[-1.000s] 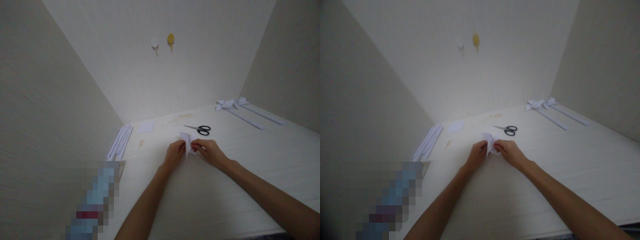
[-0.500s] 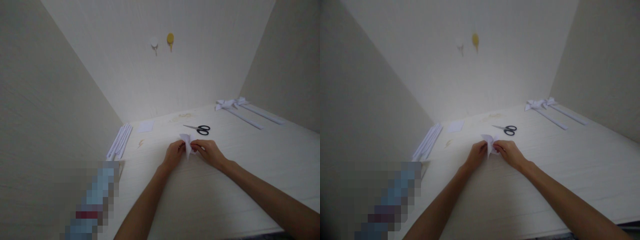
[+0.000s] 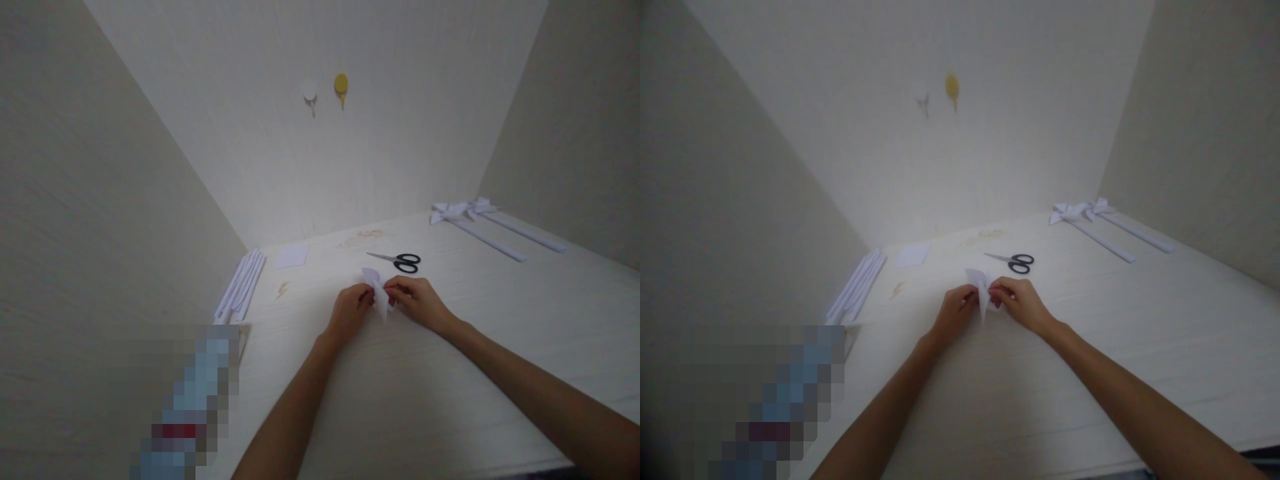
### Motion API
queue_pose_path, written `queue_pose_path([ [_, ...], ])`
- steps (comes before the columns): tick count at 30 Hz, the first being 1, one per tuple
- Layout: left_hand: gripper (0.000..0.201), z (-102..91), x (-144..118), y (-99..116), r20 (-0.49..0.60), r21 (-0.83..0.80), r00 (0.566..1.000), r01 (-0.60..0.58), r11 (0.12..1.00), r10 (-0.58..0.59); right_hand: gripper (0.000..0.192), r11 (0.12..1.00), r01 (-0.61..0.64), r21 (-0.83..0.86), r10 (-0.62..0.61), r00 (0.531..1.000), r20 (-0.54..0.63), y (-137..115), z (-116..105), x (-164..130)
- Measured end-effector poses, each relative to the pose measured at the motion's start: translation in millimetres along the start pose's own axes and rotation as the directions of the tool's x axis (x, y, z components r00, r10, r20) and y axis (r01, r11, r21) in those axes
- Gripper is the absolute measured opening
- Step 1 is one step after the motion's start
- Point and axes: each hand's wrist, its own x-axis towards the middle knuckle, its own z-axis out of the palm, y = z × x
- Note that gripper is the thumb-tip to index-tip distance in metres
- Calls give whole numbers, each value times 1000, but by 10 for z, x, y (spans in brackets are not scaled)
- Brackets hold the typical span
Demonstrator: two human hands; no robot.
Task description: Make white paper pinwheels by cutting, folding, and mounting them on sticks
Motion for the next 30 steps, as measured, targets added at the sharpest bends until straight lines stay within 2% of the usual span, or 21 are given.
queue_pose_path([
  [3, 21, 7, 1, 3, 2, 23, 1000, -2, 1000, 2, 16, 997, -40, 61, 39, 999, 17, 26, 14, 12],
  [6, 22, 23, 9, -7, -9, 49, 1000, -2, 999, 2, 17, 999, -13, 45, 11, 999, 35, 31, 14, 12],
  [13, 21, 46, 28, -48, -24, 33, 999, 21, 999, -21, 16, 984, 90, -156, -84, 995, 46, 40, 9, -17],
  [19, 22, 40, 27, -28, 2, -40, 999, 52, 998, -51, 20, 918, 226, -326, -216, 974, 66, 84, -3, -43],
  [24, 25, 11, 21, -4, 64, -115, 993, 102, 988, -95, 22, 897, 293, -330, -282, 956, 81, 100, -14, -64],
  [30, 24, -23, 21, 33, 103, -117, 989, 116, 986, -104, 22, 903, 294, -311, -284, 956, 79, 88, -11, -73],
])
